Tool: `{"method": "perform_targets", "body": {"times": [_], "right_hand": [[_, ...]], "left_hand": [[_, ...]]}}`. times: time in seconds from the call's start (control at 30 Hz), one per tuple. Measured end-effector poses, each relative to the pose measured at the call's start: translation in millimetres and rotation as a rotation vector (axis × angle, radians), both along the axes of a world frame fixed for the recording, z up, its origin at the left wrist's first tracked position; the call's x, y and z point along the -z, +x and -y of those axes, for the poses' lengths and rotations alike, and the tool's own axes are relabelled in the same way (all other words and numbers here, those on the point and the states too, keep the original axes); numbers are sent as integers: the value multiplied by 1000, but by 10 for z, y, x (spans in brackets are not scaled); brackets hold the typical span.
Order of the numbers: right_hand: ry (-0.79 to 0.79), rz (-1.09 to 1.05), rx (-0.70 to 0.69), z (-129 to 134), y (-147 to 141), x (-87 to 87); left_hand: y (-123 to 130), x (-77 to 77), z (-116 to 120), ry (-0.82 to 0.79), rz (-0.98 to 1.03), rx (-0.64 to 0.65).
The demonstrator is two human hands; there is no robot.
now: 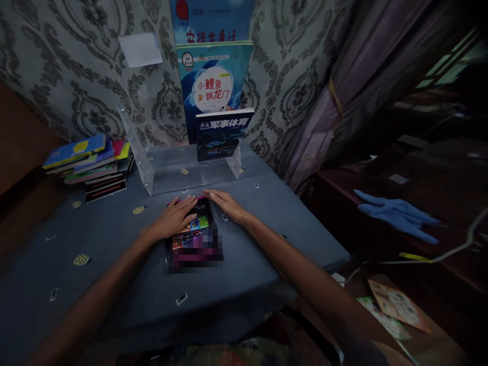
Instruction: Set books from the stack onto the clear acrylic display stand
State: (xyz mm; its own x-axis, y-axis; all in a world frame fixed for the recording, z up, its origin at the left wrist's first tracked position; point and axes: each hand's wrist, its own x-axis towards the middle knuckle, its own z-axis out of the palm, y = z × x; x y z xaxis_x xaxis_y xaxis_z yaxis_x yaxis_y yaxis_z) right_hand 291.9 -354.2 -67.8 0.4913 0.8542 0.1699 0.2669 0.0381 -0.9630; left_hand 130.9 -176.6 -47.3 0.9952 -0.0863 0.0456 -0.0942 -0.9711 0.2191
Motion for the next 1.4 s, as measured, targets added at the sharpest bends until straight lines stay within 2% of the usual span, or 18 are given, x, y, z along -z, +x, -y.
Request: {"method": "perform_targets", "body": {"times": [0.27, 0.47, 0.7, 0.97, 1.13, 1.3, 1.4], "right_hand": [[2, 13, -18, -1, 3, 4], [-2, 174, -19, -1, 9, 35], [-56, 383, -1, 29, -45, 33], [-128, 494, 1, 38, -81, 6], [-117, 510, -10, 27, -94, 26], [-93, 514, -10, 22, -106, 50], [-73, 514, -2, 30, -118, 59]], "left_hand": [[96, -70, 207, 4, -33, 115], [37, -97, 287, 0, -61, 207], [-133, -83, 402, 1, -40, 272], [-497, -161, 682, -4, -79, 374], [-709, -163, 823, -16, -88, 434], [-774, -187, 863, -52, -103, 433], [-742, -207, 798, -66, -122, 398]]}}
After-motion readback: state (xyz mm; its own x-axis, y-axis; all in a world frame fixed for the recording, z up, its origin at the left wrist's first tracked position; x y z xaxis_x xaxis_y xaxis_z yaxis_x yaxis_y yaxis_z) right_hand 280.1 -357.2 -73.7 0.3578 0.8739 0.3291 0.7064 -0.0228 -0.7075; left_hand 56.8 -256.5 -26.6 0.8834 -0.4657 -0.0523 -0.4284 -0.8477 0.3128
